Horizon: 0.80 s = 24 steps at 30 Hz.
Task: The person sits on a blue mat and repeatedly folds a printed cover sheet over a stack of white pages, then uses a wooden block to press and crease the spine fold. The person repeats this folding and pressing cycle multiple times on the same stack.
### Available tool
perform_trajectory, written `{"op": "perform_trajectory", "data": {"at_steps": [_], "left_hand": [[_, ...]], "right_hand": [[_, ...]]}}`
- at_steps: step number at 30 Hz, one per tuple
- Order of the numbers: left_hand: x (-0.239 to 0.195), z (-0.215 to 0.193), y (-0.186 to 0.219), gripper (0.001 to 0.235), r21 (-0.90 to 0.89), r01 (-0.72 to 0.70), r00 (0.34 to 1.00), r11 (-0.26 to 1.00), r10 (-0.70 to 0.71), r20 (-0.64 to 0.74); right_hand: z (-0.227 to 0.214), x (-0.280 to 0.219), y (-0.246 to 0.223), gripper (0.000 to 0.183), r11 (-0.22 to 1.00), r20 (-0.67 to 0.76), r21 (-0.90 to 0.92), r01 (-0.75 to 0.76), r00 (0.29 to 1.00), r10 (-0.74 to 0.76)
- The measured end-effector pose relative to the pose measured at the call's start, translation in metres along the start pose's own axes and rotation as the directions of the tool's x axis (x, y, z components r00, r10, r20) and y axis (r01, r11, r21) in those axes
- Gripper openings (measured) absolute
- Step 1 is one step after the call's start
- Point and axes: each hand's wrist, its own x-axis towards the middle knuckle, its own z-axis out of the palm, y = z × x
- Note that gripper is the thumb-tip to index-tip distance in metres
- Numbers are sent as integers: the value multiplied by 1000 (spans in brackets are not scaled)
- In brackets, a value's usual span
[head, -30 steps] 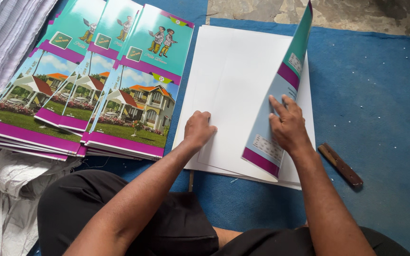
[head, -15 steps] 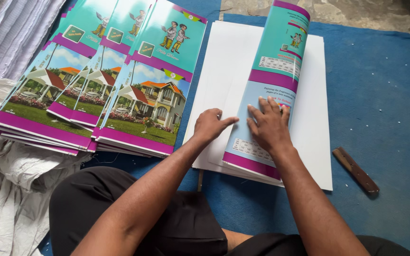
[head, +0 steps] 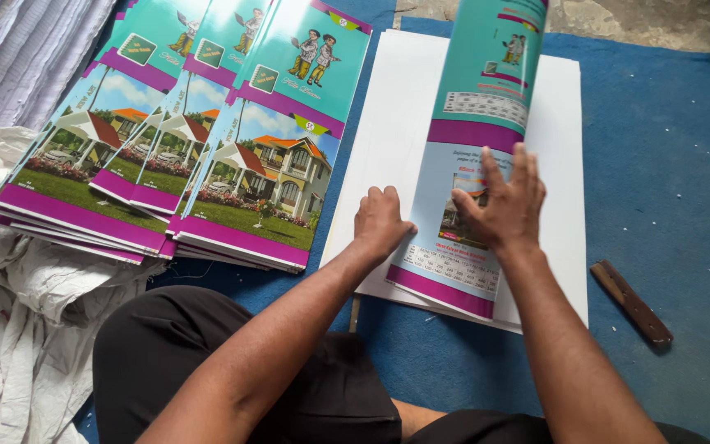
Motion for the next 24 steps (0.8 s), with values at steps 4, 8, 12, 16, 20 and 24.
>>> {"op": "perform_trajectory", "data": {"at_steps": [4,8,12,16,20,24], "left_hand": [[2,3,-2,58,-18,19,1000,1000,-19,-1],[6,5,-4,50,-33,27,999,999,-28,-18],[10,8,-8,38,-67,53,998,996,-55,-24],[10,8,-12,20,-71,26,999,997,-29,-43],[12,10,-16,21,-96,38,998,995,-42,-39],[16,13,-22,19,-110,45,998,993,-50,-47]], "right_hand": [[12,-2,10,93,986,126,120,-115,987,100],[30,0,13,96,977,200,109,-182,967,158],[39,3,12,95,983,217,44,-179,962,166],[40,3,6,95,984,225,57,-170,962,154],[40,2,1,95,989,214,27,-147,967,138],[40,1,-4,95,992,192,26,-124,974,117]]}}
